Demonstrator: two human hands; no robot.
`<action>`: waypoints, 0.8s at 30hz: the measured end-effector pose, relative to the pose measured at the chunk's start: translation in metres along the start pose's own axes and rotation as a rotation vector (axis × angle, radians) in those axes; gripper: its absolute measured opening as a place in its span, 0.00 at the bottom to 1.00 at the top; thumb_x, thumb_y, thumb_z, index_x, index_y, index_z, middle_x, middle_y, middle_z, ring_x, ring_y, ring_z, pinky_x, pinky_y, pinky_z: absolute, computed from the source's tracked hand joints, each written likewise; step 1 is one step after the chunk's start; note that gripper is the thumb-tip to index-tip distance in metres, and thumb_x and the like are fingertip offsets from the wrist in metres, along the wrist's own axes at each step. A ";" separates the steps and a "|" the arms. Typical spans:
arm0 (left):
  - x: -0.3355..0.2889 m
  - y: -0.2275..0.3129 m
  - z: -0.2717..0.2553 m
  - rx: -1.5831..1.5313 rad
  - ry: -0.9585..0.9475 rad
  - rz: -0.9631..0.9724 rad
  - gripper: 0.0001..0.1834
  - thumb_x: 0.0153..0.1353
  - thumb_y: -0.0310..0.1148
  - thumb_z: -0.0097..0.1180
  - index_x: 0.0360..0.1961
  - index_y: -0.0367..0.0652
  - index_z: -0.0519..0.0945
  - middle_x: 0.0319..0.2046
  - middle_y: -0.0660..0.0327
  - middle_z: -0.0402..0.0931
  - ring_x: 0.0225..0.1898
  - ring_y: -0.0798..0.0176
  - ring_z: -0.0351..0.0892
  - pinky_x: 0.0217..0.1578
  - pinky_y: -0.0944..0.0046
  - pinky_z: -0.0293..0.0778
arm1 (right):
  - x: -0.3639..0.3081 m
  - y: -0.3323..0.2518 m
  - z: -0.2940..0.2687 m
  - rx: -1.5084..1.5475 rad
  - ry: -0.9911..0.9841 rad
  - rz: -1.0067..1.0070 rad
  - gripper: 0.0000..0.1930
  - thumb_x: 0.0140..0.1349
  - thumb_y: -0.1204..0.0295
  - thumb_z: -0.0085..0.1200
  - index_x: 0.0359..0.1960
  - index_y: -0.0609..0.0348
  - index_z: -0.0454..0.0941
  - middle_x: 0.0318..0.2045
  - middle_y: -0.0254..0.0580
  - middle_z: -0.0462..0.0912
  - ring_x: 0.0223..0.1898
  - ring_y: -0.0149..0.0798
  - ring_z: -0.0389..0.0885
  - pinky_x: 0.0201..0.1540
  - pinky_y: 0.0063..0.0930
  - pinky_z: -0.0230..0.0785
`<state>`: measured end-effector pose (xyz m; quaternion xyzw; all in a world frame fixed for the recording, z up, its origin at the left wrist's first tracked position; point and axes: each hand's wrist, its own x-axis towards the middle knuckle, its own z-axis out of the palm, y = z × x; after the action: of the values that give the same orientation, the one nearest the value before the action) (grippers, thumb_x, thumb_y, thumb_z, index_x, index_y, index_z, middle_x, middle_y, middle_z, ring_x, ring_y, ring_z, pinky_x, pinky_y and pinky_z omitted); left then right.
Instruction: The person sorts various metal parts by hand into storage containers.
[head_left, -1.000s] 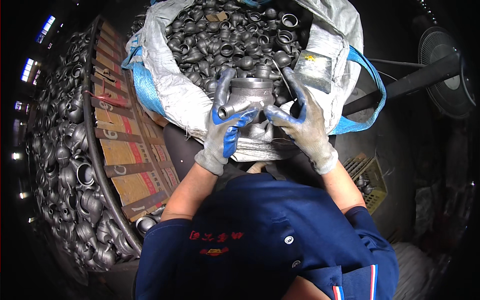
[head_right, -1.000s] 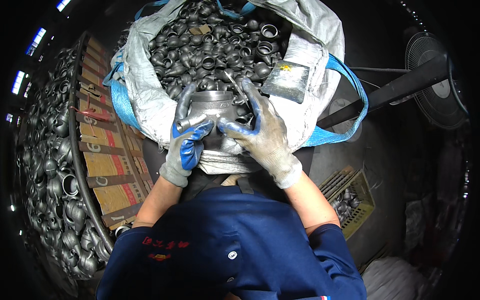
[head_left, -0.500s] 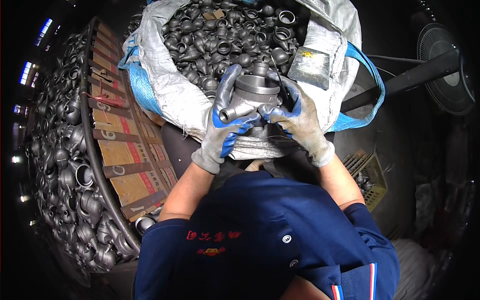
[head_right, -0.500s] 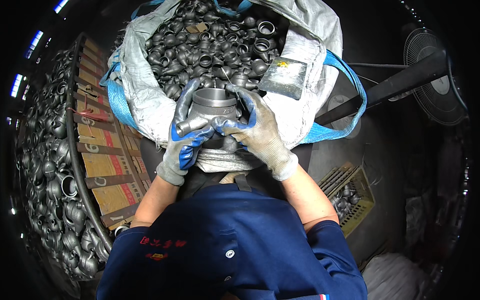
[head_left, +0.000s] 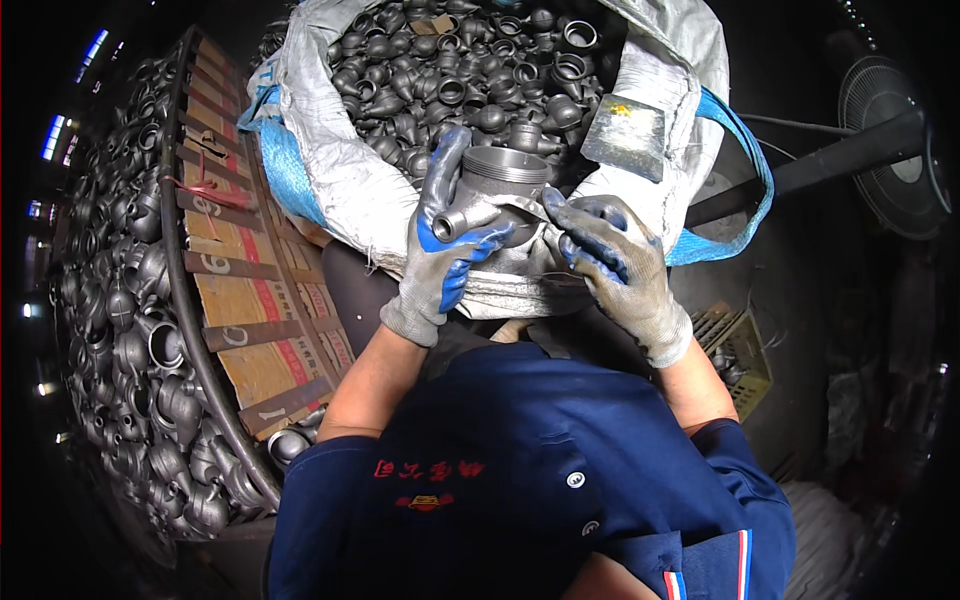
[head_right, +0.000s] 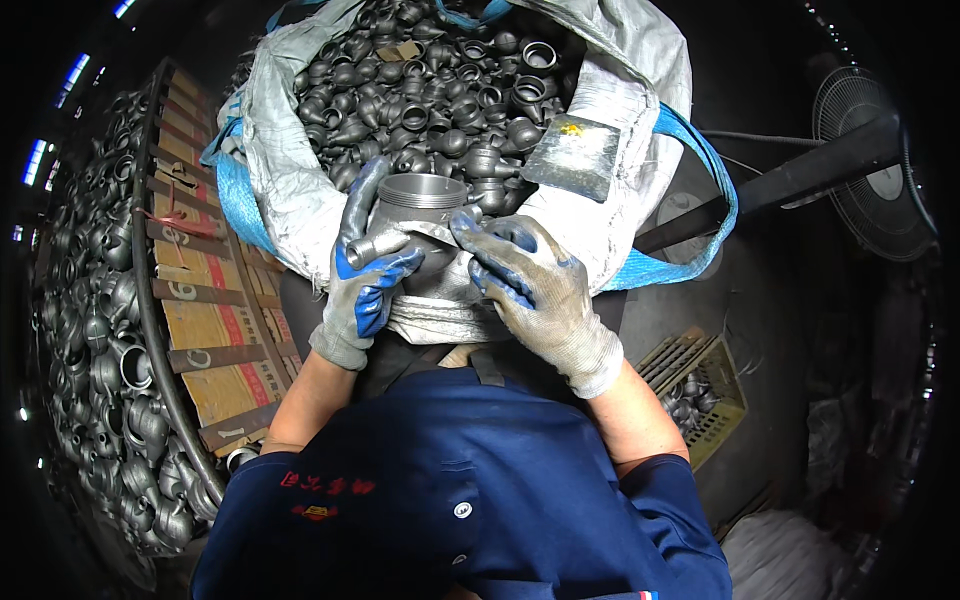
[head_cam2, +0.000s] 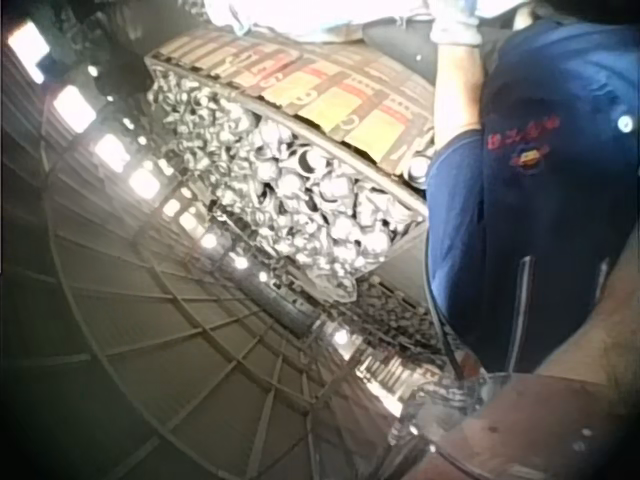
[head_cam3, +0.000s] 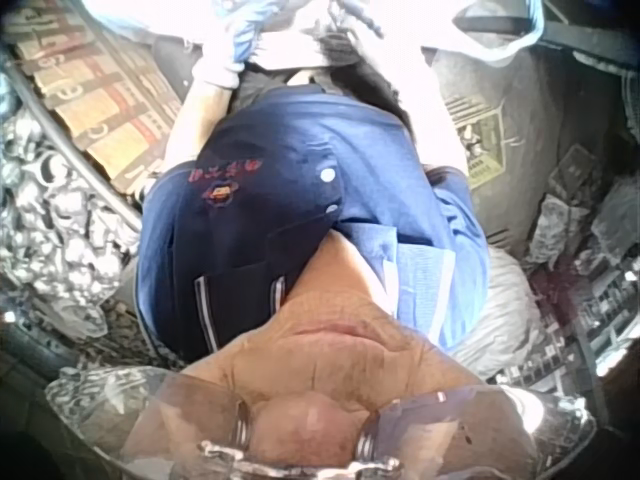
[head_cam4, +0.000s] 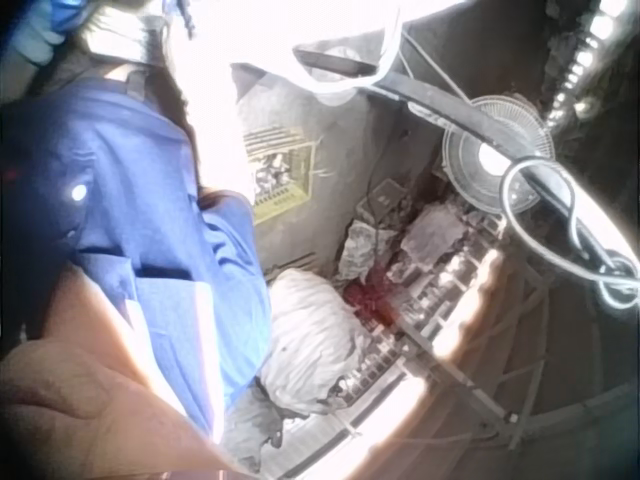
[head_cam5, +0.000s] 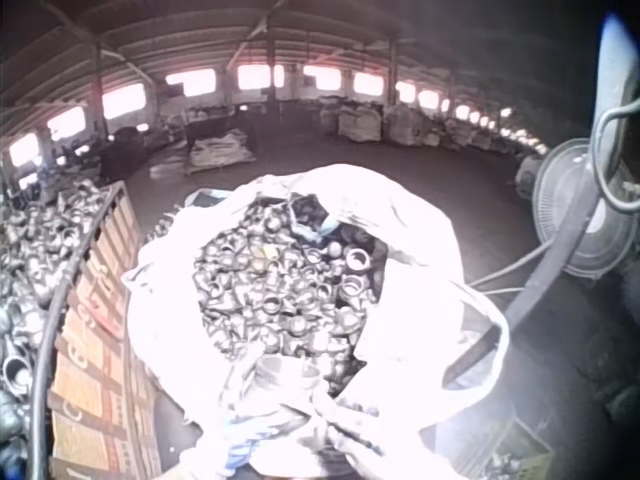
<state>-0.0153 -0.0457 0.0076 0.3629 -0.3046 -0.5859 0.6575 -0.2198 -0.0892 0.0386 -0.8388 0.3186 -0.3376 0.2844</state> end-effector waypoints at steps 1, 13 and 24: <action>0.001 -0.002 -0.001 0.010 0.016 0.002 0.48 0.45 0.19 0.59 0.68 0.42 0.50 0.66 0.57 0.51 0.60 0.54 0.65 0.54 0.58 0.72 | -0.002 0.000 0.002 -0.005 0.011 0.045 0.23 0.49 0.78 0.58 0.49 0.46 0.78 0.42 0.46 0.77 0.41 0.50 0.77 0.42 0.38 0.72; 0.004 -0.001 0.000 0.027 -0.072 0.093 0.50 0.43 0.18 0.63 0.68 0.42 0.51 0.67 0.57 0.49 0.64 0.54 0.59 0.57 0.54 0.69 | -0.003 -0.003 -0.013 -0.348 -0.096 0.010 0.25 0.45 0.74 0.62 0.49 0.38 0.78 0.37 0.42 0.75 0.36 0.46 0.78 0.36 0.38 0.73; 0.003 0.005 0.011 0.121 -0.039 0.122 0.47 0.45 0.19 0.64 0.66 0.40 0.54 0.62 0.55 0.57 0.59 0.57 0.66 0.55 0.60 0.70 | -0.003 0.002 -0.015 -0.034 -0.078 0.180 0.19 0.52 0.76 0.56 0.48 0.46 0.78 0.34 0.45 0.77 0.34 0.49 0.78 0.36 0.38 0.72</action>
<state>-0.0215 -0.0493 0.0181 0.3712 -0.3737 -0.5322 0.6628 -0.2339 -0.0921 0.0453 -0.8239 0.3871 -0.2725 0.3116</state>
